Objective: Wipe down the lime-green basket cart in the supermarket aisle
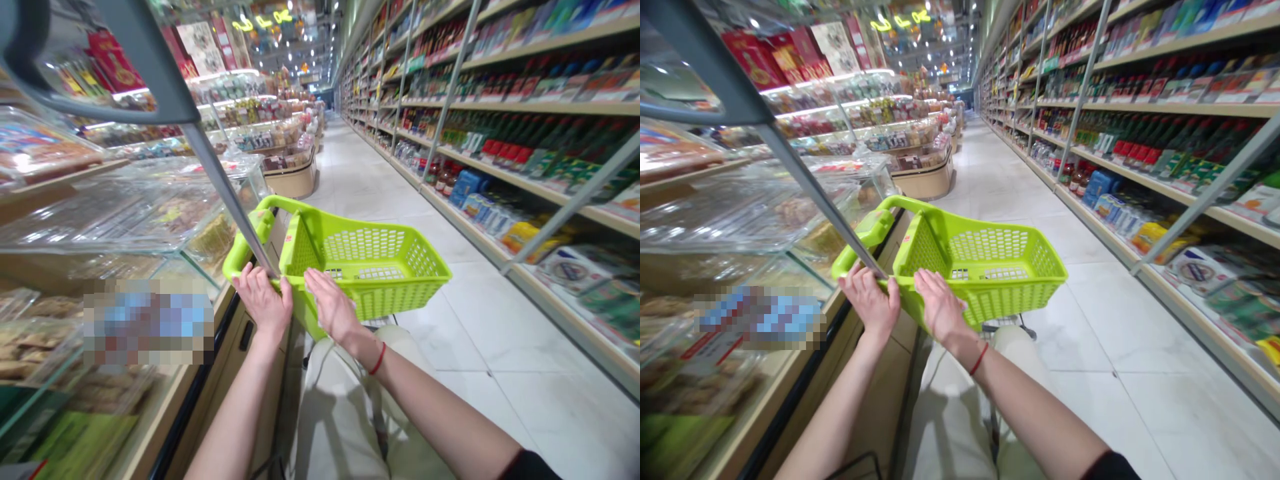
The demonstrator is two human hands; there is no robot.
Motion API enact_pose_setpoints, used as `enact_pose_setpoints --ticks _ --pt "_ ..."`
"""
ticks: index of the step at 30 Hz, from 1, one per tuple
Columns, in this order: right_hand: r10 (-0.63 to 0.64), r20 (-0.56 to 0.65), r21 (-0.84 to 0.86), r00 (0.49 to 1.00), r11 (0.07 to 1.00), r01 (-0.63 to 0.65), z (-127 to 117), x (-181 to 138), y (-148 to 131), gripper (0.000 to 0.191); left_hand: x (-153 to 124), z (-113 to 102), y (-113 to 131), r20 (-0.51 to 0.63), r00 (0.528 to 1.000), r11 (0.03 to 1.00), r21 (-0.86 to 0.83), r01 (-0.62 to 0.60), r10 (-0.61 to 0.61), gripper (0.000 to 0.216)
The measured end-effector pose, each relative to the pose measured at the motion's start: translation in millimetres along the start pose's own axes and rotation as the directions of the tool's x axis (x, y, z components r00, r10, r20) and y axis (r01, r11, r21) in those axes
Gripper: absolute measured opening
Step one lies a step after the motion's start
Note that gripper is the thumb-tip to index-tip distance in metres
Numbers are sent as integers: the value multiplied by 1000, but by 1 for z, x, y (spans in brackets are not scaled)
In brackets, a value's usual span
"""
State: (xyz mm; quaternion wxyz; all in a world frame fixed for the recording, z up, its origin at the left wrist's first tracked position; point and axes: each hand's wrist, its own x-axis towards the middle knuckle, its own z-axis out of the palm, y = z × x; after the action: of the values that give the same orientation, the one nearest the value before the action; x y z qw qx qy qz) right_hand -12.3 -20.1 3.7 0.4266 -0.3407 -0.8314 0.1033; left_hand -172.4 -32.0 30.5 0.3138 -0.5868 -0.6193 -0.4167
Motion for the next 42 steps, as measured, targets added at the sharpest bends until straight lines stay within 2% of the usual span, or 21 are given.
enact_pose_setpoints --ticks 3,5,12,15,18,22,24,29,33,35,42 --pt "-73 20 4 997 997 73 7 12 -15 61 1 -1 1 16 1000 1000 -14 19 -19 21" --pt "-83 17 -3 996 997 83 8 11 -16 62 1 -2 1 16 1000 1000 -22 23 -22 20" --pt "-10 -21 -73 1000 997 9 -8 -21 23 64 0 0 -3 8 1000 1000 -21 10 -10 22" --pt "23 -21 -66 1000 998 -24 -11 -27 30 65 0 0 -4 15 1000 1000 -27 17 -16 22" --pt "56 2 -40 998 998 -55 -6 -17 18 61 0 1 -4 8 1000 1000 -8 28 -28 23" --pt "13 35 -6 999 1000 -13 4 0 -6 61 1 1 -3 6 1000 1000 18 20 -20 22" --pt "-5 24 -17 1000 1000 5 4 2 -8 61 0 0 -4 7 1000 1000 21 14 -14 22" --pt "-1 27 -68 1000 998 2 -8 -21 21 66 -1 -2 -5 15 999 1000 -6 30 -30 21" --pt "84 -3 -101 996 991 -84 -18 -36 37 64 0 -2 -3 28 998 998 -28 56 -55 21" --pt "94 15 -94 995 991 -92 -18 -32 33 64 0 -2 -3 34 997 996 -43 74 -72 20" --pt "-41 92 1 995 999 41 -5 2 -2 65 1 -2 -3 26 998 998 -12 62 -61 20"
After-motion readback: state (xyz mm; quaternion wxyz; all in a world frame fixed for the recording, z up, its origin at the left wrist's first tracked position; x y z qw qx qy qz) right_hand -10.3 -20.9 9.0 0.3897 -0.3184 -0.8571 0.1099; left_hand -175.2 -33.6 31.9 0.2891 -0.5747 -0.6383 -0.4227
